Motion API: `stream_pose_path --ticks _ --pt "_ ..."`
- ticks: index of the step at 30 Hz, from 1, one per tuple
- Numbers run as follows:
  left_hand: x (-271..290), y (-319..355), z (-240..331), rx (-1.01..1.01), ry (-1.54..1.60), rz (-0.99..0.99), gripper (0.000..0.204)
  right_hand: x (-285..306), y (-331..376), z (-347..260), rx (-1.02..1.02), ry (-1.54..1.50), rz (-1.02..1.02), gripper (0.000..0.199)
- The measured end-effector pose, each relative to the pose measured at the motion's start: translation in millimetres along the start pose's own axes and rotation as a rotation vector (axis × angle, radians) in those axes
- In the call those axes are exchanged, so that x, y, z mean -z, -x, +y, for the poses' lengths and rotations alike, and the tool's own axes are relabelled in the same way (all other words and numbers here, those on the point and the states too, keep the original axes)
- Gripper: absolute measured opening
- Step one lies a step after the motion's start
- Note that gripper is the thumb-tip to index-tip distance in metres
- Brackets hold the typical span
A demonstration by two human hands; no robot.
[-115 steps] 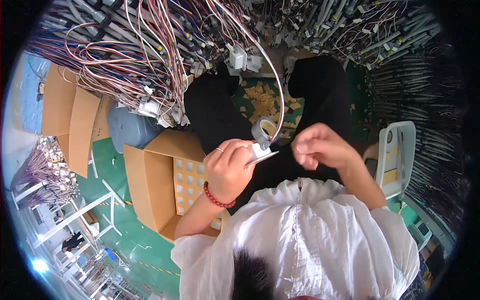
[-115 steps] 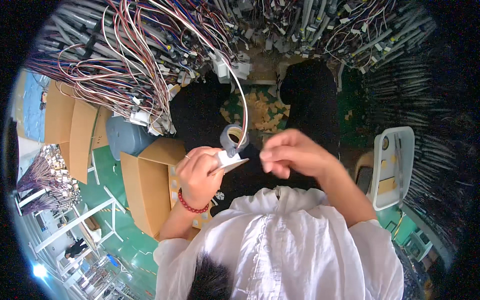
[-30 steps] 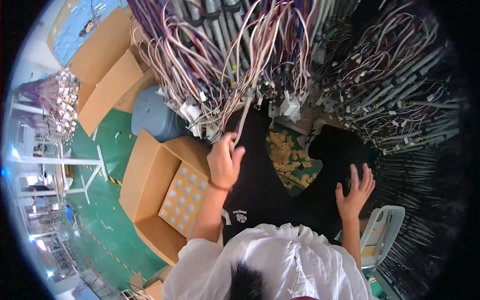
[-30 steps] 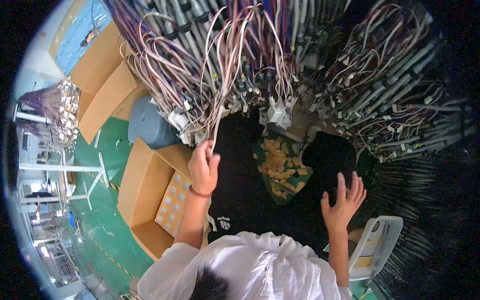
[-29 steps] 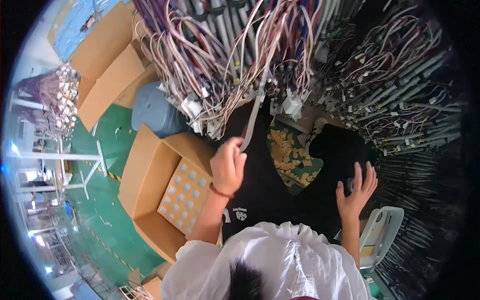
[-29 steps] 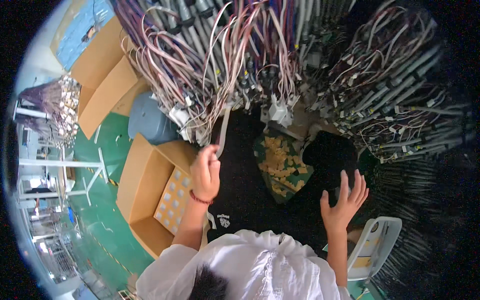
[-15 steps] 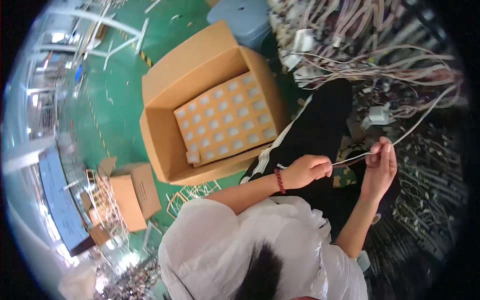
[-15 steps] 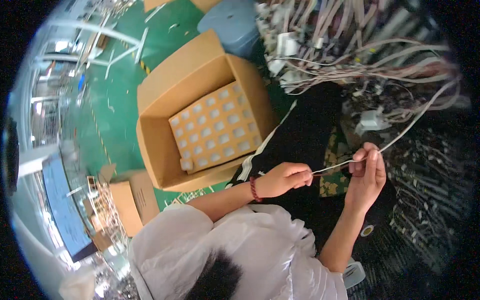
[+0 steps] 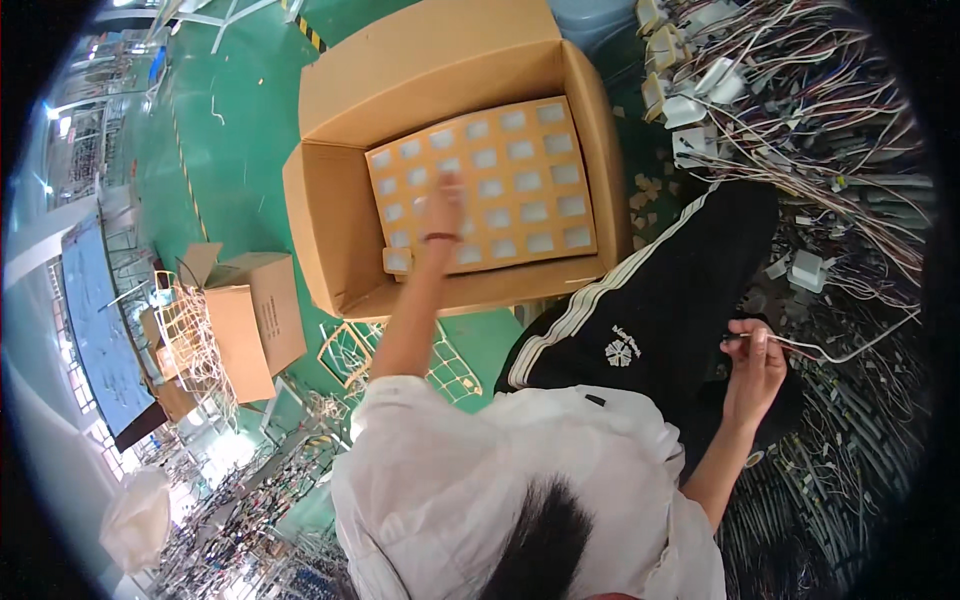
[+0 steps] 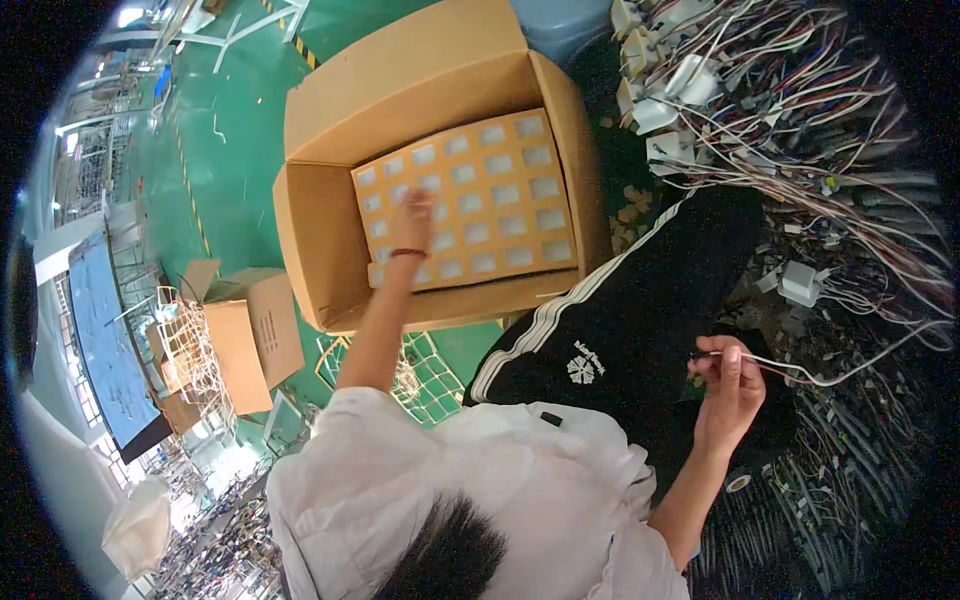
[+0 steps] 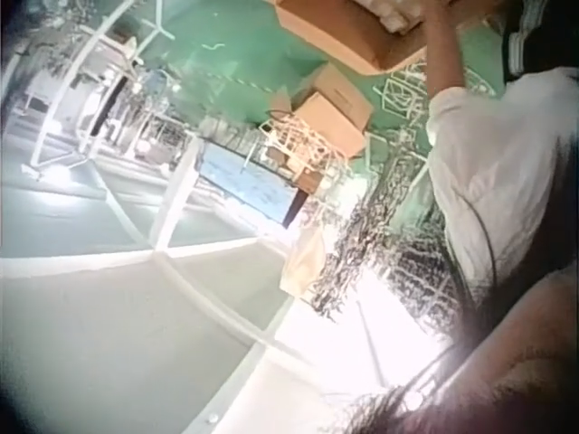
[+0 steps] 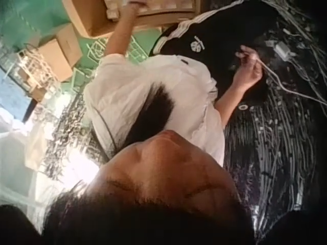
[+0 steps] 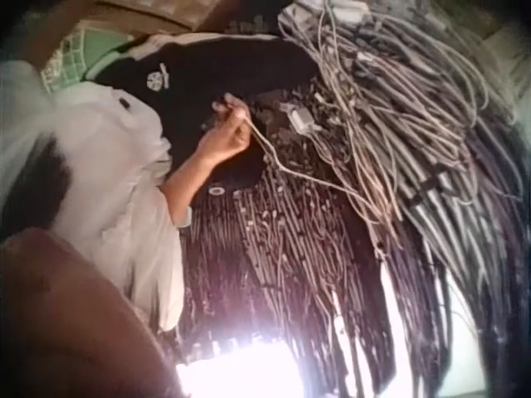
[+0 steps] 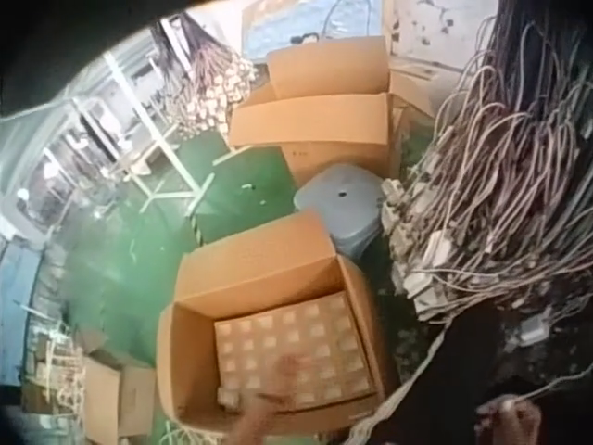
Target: Taping wire harnesses to components and organizing them into trays in a factory setting.
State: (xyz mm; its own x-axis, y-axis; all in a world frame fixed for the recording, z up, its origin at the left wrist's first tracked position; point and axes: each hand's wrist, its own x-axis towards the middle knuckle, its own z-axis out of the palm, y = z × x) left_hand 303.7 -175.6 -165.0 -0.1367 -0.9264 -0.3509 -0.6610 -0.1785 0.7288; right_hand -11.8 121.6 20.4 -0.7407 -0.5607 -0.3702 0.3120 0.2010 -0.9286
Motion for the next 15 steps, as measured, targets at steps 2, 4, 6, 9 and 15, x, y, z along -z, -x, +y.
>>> stream_pose_path --ticks 2,4,6,9,15 --pt "49 -20 -105 -0.039 -0.74 0.028 0.035 15 4 5 -0.087 -0.059 -0.014 0.023" --pt "85 -8 -190 0.256 -1.116 -0.184 0.049 17 8 7 -0.15 -0.119 0.002 0.018" --pt "65 5 -153 0.424 -1.038 -0.333 0.059 22 18 11 -0.24 -0.146 0.094 0.016" --pt "65 10 -145 0.634 -1.062 -0.275 0.042 21 21 5 -0.215 -0.155 0.073 0.016" --pt "46 -5 -165 0.243 -0.848 -0.143 0.029 7 26 -11 -0.093 0.068 0.121 0.011"
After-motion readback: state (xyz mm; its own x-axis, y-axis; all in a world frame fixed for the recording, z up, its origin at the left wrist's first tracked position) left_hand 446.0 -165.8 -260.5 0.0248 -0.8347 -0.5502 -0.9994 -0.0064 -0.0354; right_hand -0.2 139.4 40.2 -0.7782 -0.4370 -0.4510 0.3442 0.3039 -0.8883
